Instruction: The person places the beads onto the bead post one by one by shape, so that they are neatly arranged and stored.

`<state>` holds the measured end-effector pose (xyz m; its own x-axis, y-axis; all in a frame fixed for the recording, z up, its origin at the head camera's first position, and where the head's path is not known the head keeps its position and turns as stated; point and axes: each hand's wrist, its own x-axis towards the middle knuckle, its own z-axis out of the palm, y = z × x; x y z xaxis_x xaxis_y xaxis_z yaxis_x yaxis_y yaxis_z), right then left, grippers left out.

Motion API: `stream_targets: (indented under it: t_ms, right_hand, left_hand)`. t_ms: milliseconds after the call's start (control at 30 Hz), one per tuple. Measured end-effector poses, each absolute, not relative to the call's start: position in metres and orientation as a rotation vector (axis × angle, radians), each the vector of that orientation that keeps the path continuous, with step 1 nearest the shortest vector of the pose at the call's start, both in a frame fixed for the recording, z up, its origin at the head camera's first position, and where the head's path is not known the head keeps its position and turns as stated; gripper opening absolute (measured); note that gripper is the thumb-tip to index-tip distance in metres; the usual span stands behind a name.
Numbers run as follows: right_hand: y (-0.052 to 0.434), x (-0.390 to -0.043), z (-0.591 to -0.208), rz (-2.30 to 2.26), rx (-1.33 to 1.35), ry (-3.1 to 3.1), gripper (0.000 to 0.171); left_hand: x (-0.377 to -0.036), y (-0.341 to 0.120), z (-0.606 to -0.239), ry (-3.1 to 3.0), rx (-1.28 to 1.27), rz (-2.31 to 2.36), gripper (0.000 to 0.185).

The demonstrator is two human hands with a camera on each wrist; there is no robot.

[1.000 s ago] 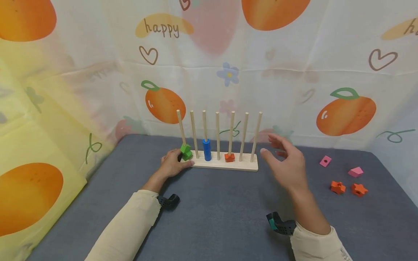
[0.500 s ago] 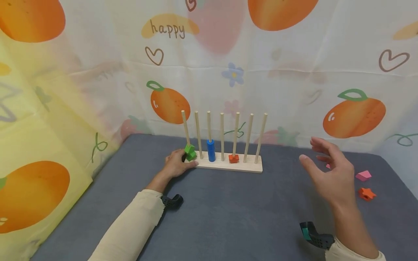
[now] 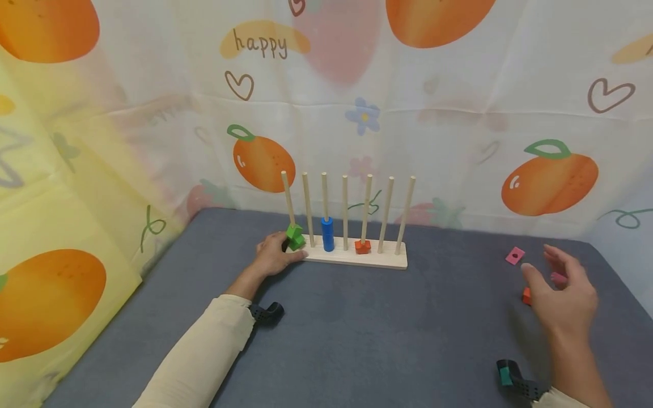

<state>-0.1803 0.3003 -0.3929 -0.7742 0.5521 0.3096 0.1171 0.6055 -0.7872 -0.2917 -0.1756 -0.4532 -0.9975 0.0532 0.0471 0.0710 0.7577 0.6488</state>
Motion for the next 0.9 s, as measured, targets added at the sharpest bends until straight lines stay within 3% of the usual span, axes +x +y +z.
stream_targets:
  t_ms: [200, 433, 900]
  right_hand:
    - [0.323, -0.191, -0.421, 1.033, -0.640, -2.485, 0.059]
    - [0.336, -0.195, -0.431, 0.886, -0.586, -2.701, 0.062]
    - [0.338, -0.192, -0.443, 0.675, -0.495, -2.764, 0.044]
  left_hand:
    - [-0.292, -0.175, -0.453, -2.929, -0.100, -1.083, 0.065]
    - [-0.293, -0.175, -0.452, -2.923, -0.096, -1.085, 0.068]
    - [-0.292, -0.177, -0.452, -2.937, -0.102, -1.077, 0.067]
